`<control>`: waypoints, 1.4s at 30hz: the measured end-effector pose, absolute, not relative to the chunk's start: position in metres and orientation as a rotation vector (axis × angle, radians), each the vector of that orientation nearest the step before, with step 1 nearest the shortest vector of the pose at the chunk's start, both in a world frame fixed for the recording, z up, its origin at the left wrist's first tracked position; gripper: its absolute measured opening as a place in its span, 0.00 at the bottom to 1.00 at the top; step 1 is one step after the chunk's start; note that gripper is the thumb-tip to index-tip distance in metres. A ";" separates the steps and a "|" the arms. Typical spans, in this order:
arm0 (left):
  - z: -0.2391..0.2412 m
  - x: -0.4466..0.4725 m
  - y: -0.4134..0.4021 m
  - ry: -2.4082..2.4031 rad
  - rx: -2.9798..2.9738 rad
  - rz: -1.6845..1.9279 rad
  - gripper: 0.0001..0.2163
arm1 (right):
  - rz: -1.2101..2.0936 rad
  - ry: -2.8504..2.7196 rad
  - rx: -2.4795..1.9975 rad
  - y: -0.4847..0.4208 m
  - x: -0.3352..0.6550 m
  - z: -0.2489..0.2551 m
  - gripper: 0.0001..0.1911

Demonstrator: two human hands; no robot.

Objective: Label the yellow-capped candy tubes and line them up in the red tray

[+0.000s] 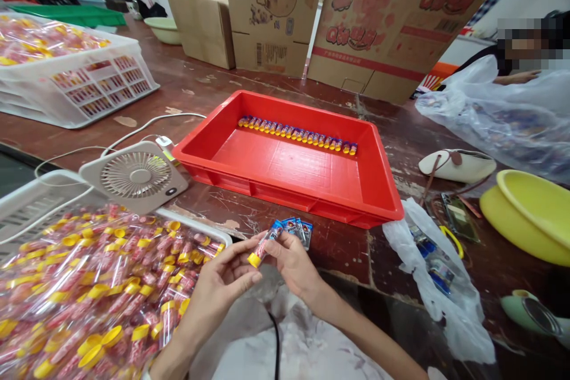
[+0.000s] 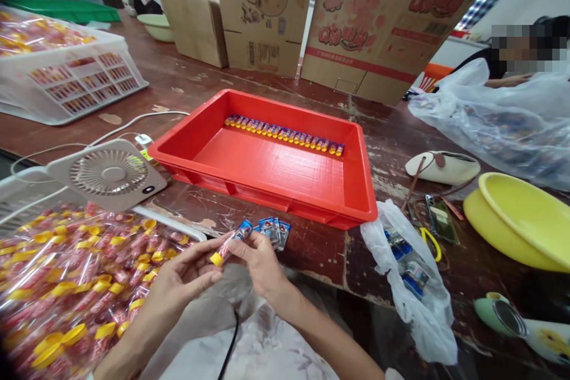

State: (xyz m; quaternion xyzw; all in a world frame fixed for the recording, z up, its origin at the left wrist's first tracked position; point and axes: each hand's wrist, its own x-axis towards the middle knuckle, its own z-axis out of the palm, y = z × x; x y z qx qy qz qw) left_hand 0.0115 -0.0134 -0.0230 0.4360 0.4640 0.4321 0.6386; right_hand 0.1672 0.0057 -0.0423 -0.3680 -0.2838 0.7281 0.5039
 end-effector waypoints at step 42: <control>-0.026 0.012 -0.012 1.048 0.469 1.034 0.16 | 1.763 -0.623 -0.876 0.004 0.159 -0.045 0.21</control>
